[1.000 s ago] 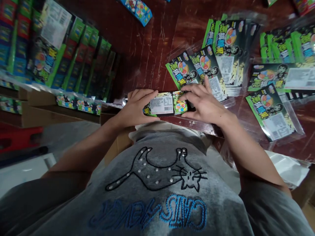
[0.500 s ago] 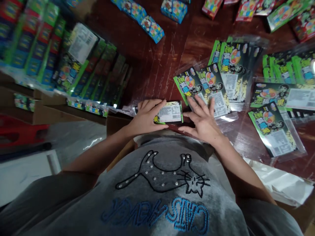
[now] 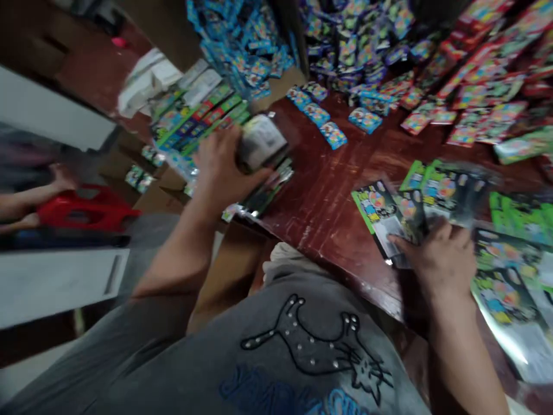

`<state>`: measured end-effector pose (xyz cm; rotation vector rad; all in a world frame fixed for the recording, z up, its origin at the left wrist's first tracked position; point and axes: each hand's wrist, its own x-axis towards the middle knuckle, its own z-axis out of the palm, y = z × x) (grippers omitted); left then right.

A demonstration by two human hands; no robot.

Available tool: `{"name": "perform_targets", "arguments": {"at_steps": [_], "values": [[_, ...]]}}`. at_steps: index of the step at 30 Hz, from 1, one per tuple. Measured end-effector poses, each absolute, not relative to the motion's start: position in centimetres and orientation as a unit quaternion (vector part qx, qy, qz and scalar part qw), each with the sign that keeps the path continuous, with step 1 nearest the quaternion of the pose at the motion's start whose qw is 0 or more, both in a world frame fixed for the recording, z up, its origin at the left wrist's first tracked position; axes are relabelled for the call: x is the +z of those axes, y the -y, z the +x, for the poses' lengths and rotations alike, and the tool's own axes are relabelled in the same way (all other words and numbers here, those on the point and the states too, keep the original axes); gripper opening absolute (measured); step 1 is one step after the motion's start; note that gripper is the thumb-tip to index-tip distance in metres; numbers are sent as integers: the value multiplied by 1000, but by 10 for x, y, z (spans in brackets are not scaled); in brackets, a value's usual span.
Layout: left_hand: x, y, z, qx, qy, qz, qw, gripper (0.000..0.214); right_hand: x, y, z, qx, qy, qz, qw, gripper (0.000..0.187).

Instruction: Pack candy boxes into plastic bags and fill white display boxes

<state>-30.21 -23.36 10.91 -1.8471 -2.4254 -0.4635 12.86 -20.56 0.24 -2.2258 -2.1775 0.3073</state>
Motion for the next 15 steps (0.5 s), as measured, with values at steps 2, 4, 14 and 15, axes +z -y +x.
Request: {"name": "perform_targets", "arguments": {"at_steps": [2,4,14,15], "values": [[108,217,-318,-141,813,-563,47,113,3,188,135,147,677,-721,-23,91],[99,206,-310,-178,768,-609,90,108,4,174,144,192,663,-722,-39,71],[14,178,-82,-470,509,-493,-526,47,15,223,131,400,641,-548,359,39],[9,175,-74,-462,518,-482,-535,40,16,226,131,335,659,-561,372,42]]}}
